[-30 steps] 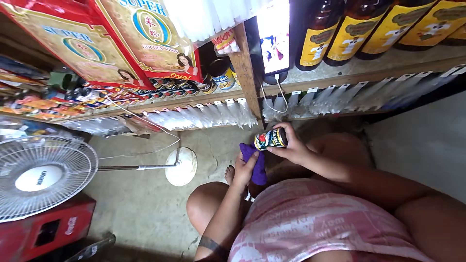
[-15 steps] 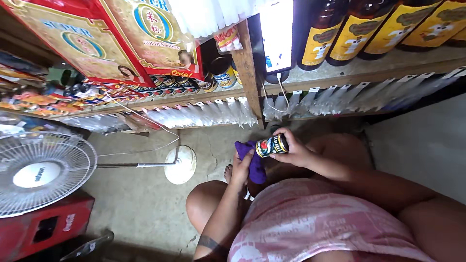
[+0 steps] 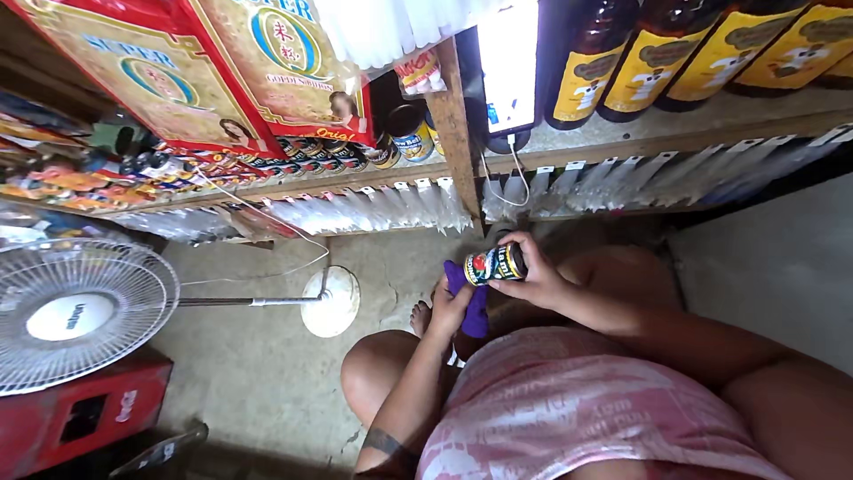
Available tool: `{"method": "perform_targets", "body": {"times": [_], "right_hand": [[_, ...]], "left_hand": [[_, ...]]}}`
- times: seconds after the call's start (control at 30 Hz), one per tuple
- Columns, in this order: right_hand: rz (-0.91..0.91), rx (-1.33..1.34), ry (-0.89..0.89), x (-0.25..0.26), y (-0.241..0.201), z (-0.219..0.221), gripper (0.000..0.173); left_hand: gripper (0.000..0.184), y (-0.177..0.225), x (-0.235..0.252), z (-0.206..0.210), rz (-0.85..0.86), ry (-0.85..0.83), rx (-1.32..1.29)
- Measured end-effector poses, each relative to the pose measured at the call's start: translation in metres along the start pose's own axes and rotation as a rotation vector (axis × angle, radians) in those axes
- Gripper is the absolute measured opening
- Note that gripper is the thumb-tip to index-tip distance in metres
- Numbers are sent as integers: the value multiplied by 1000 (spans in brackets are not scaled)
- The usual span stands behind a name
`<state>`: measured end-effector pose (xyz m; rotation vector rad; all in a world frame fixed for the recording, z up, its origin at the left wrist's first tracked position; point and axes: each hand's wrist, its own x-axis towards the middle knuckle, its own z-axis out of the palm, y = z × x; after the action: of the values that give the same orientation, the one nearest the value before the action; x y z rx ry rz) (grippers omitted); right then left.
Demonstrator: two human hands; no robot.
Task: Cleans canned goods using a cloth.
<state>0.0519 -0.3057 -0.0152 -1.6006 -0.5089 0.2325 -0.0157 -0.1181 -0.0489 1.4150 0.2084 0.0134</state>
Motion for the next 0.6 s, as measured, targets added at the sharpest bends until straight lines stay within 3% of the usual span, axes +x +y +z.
{"method": "perform_targets", "body": {"times": [0.3,0.43,0.6], "right_hand": [[66,-21,-124,-4,-3,-9,69],[202,-122,-75,0,-10,-12,70],[227,-81,0,7,-8,-12,70]], "left_hand": [[29,7,0,1,41,68,-131],[31,8,0,1,25,64,-143],[33,6,-1,3,10,-2,-73]]}}
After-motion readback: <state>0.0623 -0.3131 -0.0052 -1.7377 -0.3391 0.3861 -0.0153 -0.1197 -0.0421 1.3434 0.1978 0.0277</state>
